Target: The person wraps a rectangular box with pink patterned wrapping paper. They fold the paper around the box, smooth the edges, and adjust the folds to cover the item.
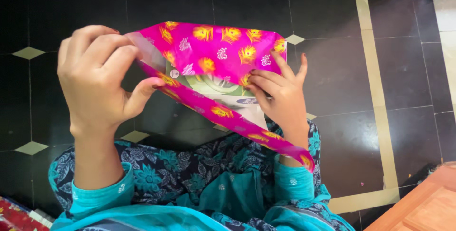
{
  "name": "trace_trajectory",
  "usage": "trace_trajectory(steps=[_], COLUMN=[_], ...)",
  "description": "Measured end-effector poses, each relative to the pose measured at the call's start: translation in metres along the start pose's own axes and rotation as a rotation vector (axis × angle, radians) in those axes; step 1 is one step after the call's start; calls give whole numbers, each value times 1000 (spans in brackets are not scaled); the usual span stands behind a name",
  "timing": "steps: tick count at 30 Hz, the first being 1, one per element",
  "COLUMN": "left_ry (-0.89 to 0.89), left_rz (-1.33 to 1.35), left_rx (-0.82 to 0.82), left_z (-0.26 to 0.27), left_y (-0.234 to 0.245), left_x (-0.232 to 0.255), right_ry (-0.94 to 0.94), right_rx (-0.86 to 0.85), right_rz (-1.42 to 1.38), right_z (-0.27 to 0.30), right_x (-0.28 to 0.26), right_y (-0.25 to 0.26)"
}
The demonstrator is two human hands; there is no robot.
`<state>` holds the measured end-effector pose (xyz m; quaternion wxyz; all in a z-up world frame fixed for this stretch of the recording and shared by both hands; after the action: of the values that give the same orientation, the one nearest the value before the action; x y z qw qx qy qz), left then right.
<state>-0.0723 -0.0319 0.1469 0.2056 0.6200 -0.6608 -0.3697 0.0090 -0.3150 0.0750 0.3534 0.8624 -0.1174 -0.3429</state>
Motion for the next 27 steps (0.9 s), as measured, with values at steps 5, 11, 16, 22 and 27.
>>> trace_trajectory(steps=[5,11,16,22,27], left_ry=[14,11,49,153,278], left_rz=[-65,-82,-138,5,157], left_rx=[-23,-55,-91,-94,-86], left_z=[5,7,9,8,13], left_y=[-3,-3,-6,-15,-22], left_x=[-10,-12,-17,-21,-34], right_ry=[-84,-234,-210,-212,-419], right_rx=[-95,-155,-313,-292,-39], right_rz=[-172,-631,-1246,-1308,-1197], right_z=[13,26,29,60,83], right_x=[32,60,77,106,135], right_y=[3,14,13,11,5])
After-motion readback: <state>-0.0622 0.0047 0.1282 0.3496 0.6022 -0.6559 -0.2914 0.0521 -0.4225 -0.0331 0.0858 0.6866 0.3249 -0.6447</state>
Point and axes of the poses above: each hand's wrist, its own z-axis away from the middle knuckle, its own y-axis out of the back of the hand, x = y × z, the point moved 6 cm from there along -z, towards the middle knuckle, and after that the axes turned 13 degrees about -z, right-handed, at the moved point
